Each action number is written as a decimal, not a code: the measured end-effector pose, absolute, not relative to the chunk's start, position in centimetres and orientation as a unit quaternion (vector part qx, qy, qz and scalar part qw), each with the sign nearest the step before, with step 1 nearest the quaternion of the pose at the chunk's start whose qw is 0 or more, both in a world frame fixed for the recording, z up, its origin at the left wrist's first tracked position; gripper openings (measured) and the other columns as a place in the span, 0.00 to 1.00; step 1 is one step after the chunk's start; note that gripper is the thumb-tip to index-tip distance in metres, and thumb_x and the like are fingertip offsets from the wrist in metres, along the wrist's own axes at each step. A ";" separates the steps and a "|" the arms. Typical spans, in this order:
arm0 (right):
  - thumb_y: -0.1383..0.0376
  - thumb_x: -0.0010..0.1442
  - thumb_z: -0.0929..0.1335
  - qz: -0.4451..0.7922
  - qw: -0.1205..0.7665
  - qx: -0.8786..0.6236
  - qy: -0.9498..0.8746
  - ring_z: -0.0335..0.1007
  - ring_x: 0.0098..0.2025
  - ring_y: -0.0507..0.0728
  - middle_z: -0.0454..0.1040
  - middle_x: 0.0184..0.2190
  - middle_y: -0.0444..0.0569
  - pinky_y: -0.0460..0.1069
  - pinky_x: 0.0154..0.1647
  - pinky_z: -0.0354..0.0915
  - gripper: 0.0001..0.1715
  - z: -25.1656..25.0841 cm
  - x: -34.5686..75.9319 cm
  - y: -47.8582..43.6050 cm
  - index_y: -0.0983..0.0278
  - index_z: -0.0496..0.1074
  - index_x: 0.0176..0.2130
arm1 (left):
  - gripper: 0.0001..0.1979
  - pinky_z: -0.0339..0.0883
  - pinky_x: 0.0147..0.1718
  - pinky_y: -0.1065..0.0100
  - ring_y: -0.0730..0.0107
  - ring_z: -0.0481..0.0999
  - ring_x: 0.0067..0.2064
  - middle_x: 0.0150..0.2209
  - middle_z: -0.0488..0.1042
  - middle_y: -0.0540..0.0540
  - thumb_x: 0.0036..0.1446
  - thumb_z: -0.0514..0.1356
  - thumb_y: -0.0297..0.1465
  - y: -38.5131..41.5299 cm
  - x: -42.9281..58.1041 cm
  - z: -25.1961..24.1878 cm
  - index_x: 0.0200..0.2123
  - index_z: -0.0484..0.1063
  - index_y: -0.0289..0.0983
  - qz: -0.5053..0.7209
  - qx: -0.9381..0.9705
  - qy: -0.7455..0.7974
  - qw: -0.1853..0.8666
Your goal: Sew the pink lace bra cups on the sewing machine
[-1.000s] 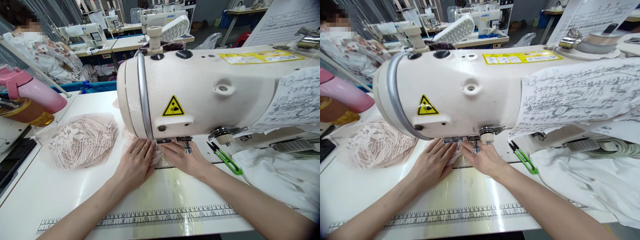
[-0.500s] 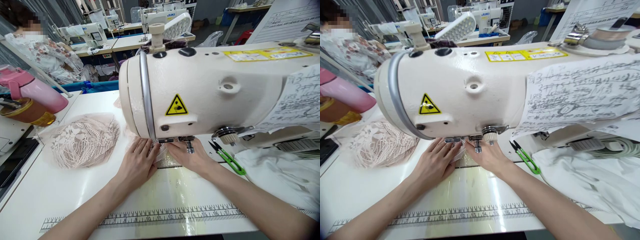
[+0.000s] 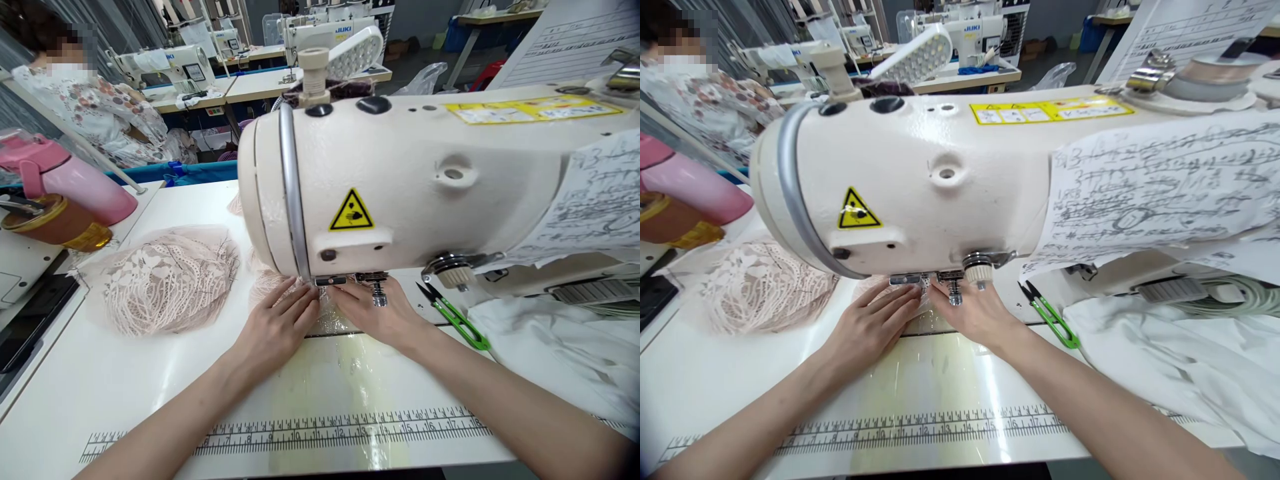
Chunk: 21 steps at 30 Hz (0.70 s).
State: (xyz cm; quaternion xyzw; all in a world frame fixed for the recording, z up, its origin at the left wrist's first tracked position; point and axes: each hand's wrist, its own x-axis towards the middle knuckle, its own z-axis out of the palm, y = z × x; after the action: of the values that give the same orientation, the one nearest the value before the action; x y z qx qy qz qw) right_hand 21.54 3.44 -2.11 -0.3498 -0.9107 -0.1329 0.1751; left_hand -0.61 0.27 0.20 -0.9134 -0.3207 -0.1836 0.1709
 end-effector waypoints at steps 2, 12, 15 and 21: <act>0.75 0.60 0.63 -0.192 0.159 -0.331 -0.910 0.71 0.38 0.55 0.75 0.50 0.46 0.52 0.25 0.56 0.20 -1.7 21.5 3.2 0.61 0.70 0.50 | 0.12 0.64 0.59 0.55 0.63 0.76 0.53 0.49 0.77 0.42 0.63 0.52 0.22 0.3 -0.7 0.2 0.46 0.73 0.32 -0.187 -0.913 -0.326 0.159; 0.74 0.64 0.59 -0.236 0.188 -0.332 -0.894 0.69 0.33 0.50 0.75 0.50 0.38 0.52 0.27 0.51 0.17 -0.5 20.9 2.6 0.59 0.72 0.44 | 0.10 0.66 0.56 0.55 0.63 0.78 0.49 0.47 0.78 0.43 0.64 0.51 0.24 0.5 -0.7 0.6 0.43 0.72 0.33 -0.179 -0.907 -0.353 0.144; 0.71 0.63 0.63 -0.228 0.214 -0.340 -0.887 0.69 0.34 0.50 0.76 0.47 0.40 0.51 0.29 0.50 0.10 -0.9 20.5 2.6 0.60 0.71 0.41 | 0.12 0.64 0.56 0.54 0.63 0.77 0.49 0.49 0.78 0.43 0.62 0.51 0.22 0.4 -0.7 0.6 0.44 0.71 0.34 -0.188 -0.901 -0.366 0.137; 0.71 0.62 0.64 -0.199 0.254 -0.339 -0.884 0.67 0.33 0.50 0.75 0.36 0.41 0.50 0.29 0.50 0.06 -1.0 20.2 2.6 0.63 0.68 0.39 | 0.12 0.64 0.47 0.55 0.62 0.76 0.39 0.37 0.78 0.45 0.54 0.54 0.22 0.4 -1.4 1.2 0.42 0.71 0.34 -0.202 -0.885 -0.403 0.118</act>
State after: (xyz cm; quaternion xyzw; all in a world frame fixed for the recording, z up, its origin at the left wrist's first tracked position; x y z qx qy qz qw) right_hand 20.18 2.58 -1.01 -0.3393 -0.8837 -0.1989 0.2538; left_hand -1.45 0.39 1.20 -0.8850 -0.4028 -0.2017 0.1181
